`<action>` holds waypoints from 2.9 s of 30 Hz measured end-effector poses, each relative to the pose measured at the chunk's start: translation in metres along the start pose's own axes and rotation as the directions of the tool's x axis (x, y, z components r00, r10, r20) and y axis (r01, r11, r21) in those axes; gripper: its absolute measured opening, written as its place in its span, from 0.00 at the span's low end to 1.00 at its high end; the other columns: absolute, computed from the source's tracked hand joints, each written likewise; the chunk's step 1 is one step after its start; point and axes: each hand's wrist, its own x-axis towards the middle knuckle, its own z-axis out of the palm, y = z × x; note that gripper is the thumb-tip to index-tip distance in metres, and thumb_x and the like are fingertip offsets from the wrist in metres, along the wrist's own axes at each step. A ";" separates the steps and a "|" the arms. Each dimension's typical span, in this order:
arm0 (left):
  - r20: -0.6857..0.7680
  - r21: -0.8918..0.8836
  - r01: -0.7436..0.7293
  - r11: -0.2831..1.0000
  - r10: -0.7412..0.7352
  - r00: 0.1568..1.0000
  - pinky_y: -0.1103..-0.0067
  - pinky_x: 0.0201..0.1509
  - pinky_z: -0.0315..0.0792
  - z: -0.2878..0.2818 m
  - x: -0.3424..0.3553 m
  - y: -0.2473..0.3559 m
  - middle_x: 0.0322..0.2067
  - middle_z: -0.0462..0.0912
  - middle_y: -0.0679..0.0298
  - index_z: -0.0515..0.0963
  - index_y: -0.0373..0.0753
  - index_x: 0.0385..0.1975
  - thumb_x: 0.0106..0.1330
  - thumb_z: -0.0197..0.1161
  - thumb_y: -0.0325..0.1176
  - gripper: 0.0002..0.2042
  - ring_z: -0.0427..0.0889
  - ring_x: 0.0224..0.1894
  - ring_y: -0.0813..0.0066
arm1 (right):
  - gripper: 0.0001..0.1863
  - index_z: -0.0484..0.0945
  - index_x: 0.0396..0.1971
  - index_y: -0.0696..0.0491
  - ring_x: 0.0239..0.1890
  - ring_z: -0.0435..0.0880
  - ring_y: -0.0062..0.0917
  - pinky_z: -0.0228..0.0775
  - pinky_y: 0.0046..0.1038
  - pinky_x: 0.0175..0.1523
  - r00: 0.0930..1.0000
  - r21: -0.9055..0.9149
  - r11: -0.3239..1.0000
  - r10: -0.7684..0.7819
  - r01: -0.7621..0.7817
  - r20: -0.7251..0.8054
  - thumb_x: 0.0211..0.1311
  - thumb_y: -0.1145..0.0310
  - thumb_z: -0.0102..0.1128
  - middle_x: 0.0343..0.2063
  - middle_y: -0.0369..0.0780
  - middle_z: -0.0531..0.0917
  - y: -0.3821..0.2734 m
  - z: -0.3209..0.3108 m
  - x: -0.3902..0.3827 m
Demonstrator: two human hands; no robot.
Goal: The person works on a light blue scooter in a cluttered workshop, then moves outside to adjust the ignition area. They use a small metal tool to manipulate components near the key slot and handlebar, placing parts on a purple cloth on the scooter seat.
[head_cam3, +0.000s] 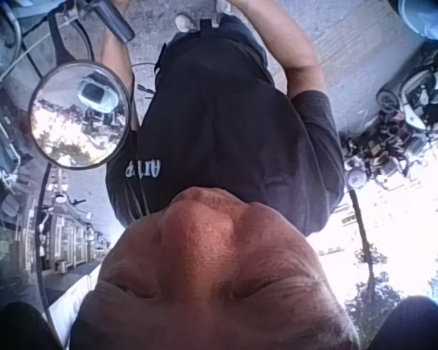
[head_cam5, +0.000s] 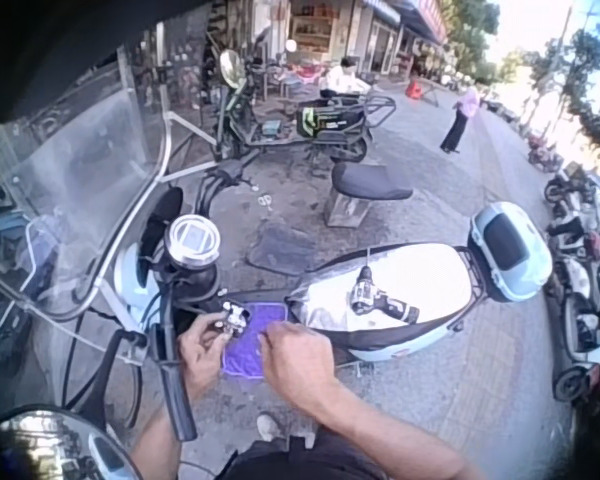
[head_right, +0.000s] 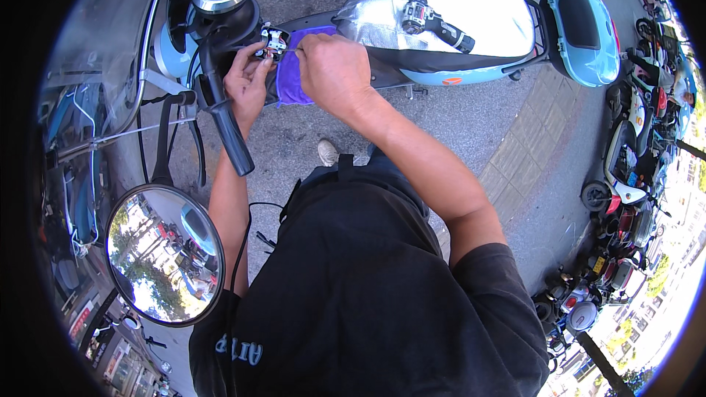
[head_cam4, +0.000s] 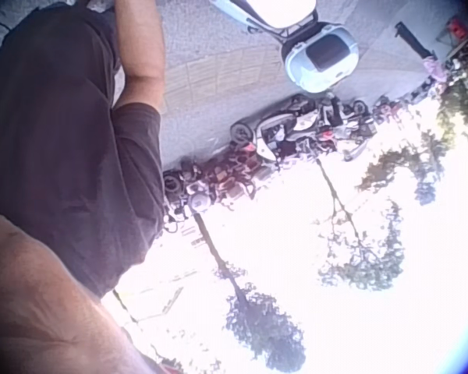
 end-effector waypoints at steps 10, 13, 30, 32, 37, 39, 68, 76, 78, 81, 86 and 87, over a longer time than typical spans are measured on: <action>-0.012 0.061 -0.063 0.996 0.064 0.998 0.81 0.47 0.82 0.002 0.000 0.000 0.38 0.90 0.55 0.78 0.30 0.58 0.74 0.63 0.22 0.14 0.89 0.42 0.77 | 0.07 0.84 0.32 0.54 0.33 0.87 0.43 0.79 0.43 0.40 1.000 -0.026 1.000 -0.016 0.017 0.026 0.64 0.67 0.66 0.29 0.45 0.87 0.002 0.010 0.002; -0.008 0.079 -0.072 0.994 0.073 0.997 0.80 0.47 0.82 0.001 0.000 0.002 0.38 0.90 0.55 0.78 0.30 0.57 0.74 0.63 0.22 0.14 0.90 0.42 0.77 | 0.07 0.83 0.32 0.55 0.33 0.87 0.43 0.79 0.43 0.39 0.998 -0.036 0.998 -0.049 0.050 0.030 0.64 0.67 0.65 0.29 0.45 0.86 0.002 0.013 0.004; 0.003 0.120 -0.057 0.991 0.057 0.998 0.79 0.47 0.83 0.001 0.003 0.004 0.39 0.90 0.55 0.78 0.29 0.57 0.73 0.63 0.21 0.14 0.90 0.42 0.75 | 0.08 0.81 0.30 0.55 0.32 0.87 0.43 0.80 0.43 0.38 0.992 -0.130 0.986 -0.090 0.101 0.091 0.66 0.66 0.63 0.27 0.45 0.86 0.003 0.018 0.011; 0.002 0.124 -0.058 0.991 0.058 0.998 0.80 0.47 0.83 0.002 0.004 0.004 0.39 0.90 0.55 0.78 0.29 0.56 0.73 0.63 0.21 0.14 0.90 0.42 0.75 | 0.08 0.81 0.30 0.55 0.32 0.87 0.43 0.80 0.43 0.38 0.992 -0.133 0.986 -0.092 0.103 0.087 0.66 0.66 0.64 0.27 0.45 0.86 0.003 0.019 0.011; -0.002 0.105 -0.062 0.993 0.062 0.998 0.80 0.46 0.83 0.002 0.004 0.003 0.39 0.90 0.55 0.78 0.29 0.56 0.73 0.63 0.21 0.14 0.90 0.41 0.75 | 0.08 0.82 0.30 0.56 0.32 0.88 0.42 0.80 0.42 0.38 0.989 -0.144 0.982 -0.109 0.123 0.105 0.65 0.67 0.64 0.27 0.45 0.86 0.005 0.021 0.012; -0.001 0.104 -0.063 0.993 0.063 0.998 0.80 0.46 0.83 0.002 0.005 0.003 0.39 0.90 0.55 0.78 0.29 0.56 0.73 0.63 0.21 0.14 0.90 0.41 0.75 | 0.08 0.82 0.30 0.56 0.32 0.88 0.42 0.81 0.41 0.38 0.987 -0.150 0.980 -0.116 0.132 0.110 0.65 0.67 0.64 0.27 0.45 0.87 0.005 0.022 0.013; 0.026 0.167 -0.046 0.985 0.042 0.999 0.81 0.48 0.82 0.000 0.007 0.006 0.39 0.90 0.59 0.78 0.29 0.57 0.75 0.64 0.23 0.14 0.89 0.42 0.79 | 0.11 0.83 0.35 0.58 0.38 0.88 0.38 0.82 0.37 0.44 0.947 -0.242 0.929 -0.224 0.279 0.232 0.53 0.70 0.65 0.33 0.45 0.87 0.004 0.030 0.020; 0.034 0.159 -0.036 0.987 0.031 0.999 0.81 0.49 0.82 -0.001 0.007 0.005 0.40 0.90 0.58 0.78 0.29 0.58 0.75 0.63 0.22 0.14 0.89 0.42 0.79 | 0.11 0.83 0.36 0.58 0.39 0.89 0.36 0.83 0.36 0.44 0.926 -0.277 0.908 -0.228 0.313 0.301 0.54 0.70 0.64 0.33 0.44 0.87 -0.001 0.024 0.024; 0.037 0.154 -0.033 0.988 0.028 0.999 0.81 0.49 0.83 -0.001 0.007 0.005 0.40 0.90 0.58 0.78 0.29 0.58 0.75 0.63 0.22 0.14 0.89 0.42 0.79 | 0.11 0.83 0.36 0.58 0.39 0.89 0.36 0.83 0.35 0.43 0.920 -0.283 0.901 -0.238 0.328 0.310 0.54 0.70 0.64 0.33 0.44 0.87 -0.002 0.023 0.025; 0.040 0.157 -0.033 0.987 0.027 0.999 0.81 0.49 0.83 -0.002 0.007 0.005 0.40 0.90 0.58 0.78 0.29 0.58 0.75 0.62 0.22 0.14 0.89 0.43 0.79 | 0.11 0.84 0.36 0.58 0.39 0.89 0.36 0.83 0.35 0.43 0.913 -0.294 0.889 -0.253 0.350 0.321 0.54 0.70 0.64 0.32 0.44 0.87 -0.002 0.023 0.025; 0.035 0.138 -0.024 0.990 0.019 0.999 0.80 0.50 0.83 -0.001 0.007 0.003 0.40 0.89 0.57 0.77 0.29 0.58 0.76 0.61 0.21 0.14 0.89 0.44 0.77 | 0.11 0.84 0.36 0.58 0.39 0.89 0.35 0.83 0.34 0.42 0.905 -0.312 0.872 -0.274 0.376 0.325 0.54 0.69 0.65 0.32 0.43 0.87 -0.002 0.025 0.027; 0.023 0.129 -0.024 0.991 0.021 1.000 0.80 0.48 0.83 -0.001 0.007 0.002 0.40 0.89 0.57 0.78 0.29 0.57 0.74 0.62 0.21 0.14 0.89 0.43 0.77 | 0.11 0.84 0.36 0.58 0.39 0.89 0.35 0.83 0.34 0.42 0.902 -0.316 0.868 -0.277 0.382 0.330 0.54 0.69 0.65 0.32 0.43 0.87 -0.002 0.025 0.027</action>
